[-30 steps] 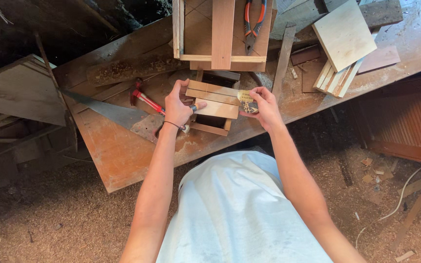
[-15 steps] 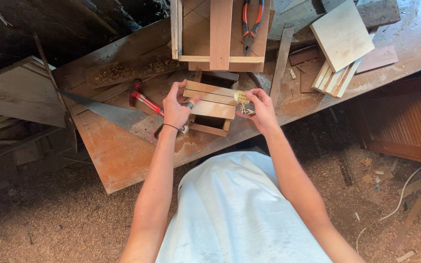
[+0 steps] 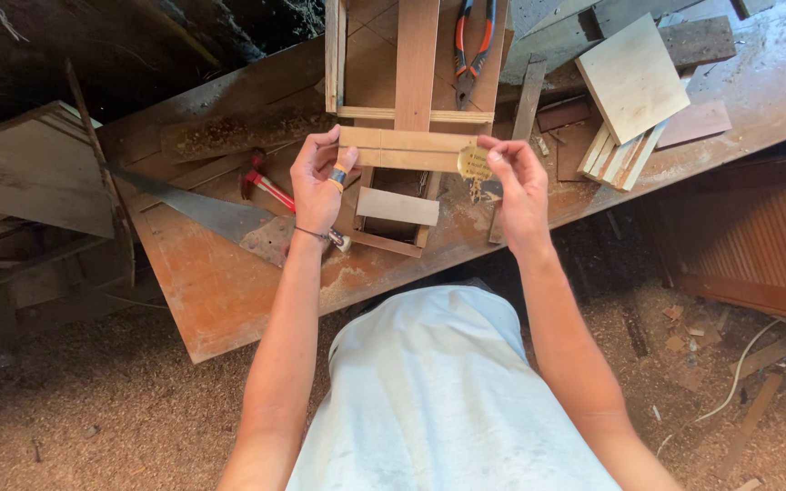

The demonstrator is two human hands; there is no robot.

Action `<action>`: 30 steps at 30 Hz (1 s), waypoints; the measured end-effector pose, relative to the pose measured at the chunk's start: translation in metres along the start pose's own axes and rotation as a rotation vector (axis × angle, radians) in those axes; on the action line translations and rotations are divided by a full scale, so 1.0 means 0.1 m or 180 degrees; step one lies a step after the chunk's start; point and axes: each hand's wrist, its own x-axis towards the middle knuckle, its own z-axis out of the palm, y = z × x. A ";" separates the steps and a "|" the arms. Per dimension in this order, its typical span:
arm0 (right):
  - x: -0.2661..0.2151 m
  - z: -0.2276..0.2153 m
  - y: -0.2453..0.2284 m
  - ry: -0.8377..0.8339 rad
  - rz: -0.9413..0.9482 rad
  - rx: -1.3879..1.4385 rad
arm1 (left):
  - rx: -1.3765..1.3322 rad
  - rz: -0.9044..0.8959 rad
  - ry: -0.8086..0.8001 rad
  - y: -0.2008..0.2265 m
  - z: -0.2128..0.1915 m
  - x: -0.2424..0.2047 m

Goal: The person assembles small wooden boxes by fitting pieces together, using a hammer to tap joints, and sanding edges with sandpaper. They handle multiple wooden components and tools on a cluttered workbench.

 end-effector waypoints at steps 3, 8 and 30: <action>0.10 0.02 -0.09 -0.0154 -0.0331 -0.0197 | -0.0197 0.0009 0.0011 0.00 0.00 0.07; 0.19 0.04 -0.04 -0.0010 -0.0282 -0.0177 | -0.0339 -0.0311 0.0118 -0.06 -0.04 0.10; 0.12 -0.40 1.06 0.0281 0.0939 -0.0101 | 0.1672 -0.0244 0.0084 -0.33 -0.09 -0.16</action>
